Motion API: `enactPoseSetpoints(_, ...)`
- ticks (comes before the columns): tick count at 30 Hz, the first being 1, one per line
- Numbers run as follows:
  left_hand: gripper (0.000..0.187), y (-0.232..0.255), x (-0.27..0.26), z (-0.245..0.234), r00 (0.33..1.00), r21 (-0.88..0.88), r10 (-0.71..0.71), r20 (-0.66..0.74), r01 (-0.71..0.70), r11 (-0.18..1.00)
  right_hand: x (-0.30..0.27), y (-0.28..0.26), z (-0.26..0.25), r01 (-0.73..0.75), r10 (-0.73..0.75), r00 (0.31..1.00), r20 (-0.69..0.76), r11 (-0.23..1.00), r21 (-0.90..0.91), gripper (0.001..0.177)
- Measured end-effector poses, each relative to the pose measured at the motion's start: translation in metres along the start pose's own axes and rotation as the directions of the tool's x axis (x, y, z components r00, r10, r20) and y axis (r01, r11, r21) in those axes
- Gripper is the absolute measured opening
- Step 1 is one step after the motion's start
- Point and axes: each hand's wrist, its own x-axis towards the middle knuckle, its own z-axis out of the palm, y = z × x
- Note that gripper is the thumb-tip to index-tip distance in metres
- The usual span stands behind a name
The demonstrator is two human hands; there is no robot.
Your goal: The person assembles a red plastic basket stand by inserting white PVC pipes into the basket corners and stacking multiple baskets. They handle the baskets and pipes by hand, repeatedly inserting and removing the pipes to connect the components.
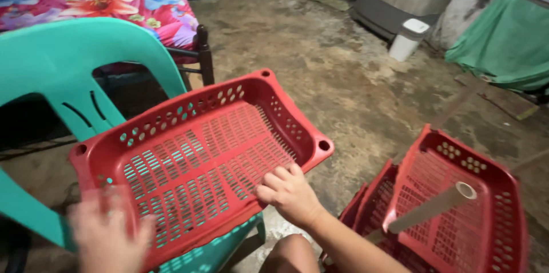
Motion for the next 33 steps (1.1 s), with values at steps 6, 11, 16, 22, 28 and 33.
enactPoseSetpoints(6,0.077,0.076,-0.034,0.023,0.903,-0.327,0.204,0.378,-0.076,0.942,0.010,-0.020,0.044,-0.011,0.010,1.000,0.016,0.998,0.058,0.005)
enactPoseSetpoints(11,0.055,0.070,-0.084,0.078,0.731,0.036,-0.071,0.678,0.064,0.997,0.013,-0.025,0.063,0.027,-0.037,0.996,0.075,0.991,0.127,0.004)
enactPoseSetpoints(16,0.052,0.042,-0.130,0.137,0.910,-0.116,0.027,0.414,0.023,0.993,0.024,-0.037,0.088,-0.043,0.026,0.991,0.131,0.991,0.127,0.003)
enactPoseSetpoints(22,0.039,0.032,-0.157,0.159,0.869,-0.075,-0.044,0.493,0.093,0.993,0.023,-0.046,0.115,-0.064,0.022,0.958,0.285,0.988,0.138,0.007)
enactPoseSetpoints(28,0.043,0.036,-0.191,0.172,0.839,0.036,-0.159,0.520,0.165,0.986,0.000,-0.057,0.138,-0.111,0.073,0.884,0.462,0.992,0.055,0.015)
enactPoseSetpoints(33,0.037,0.033,-0.190,0.164,0.780,0.113,-0.199,0.593,0.164,0.980,-0.018,-0.062,0.150,-0.154,0.081,0.769,0.634,0.986,0.061,0.019)
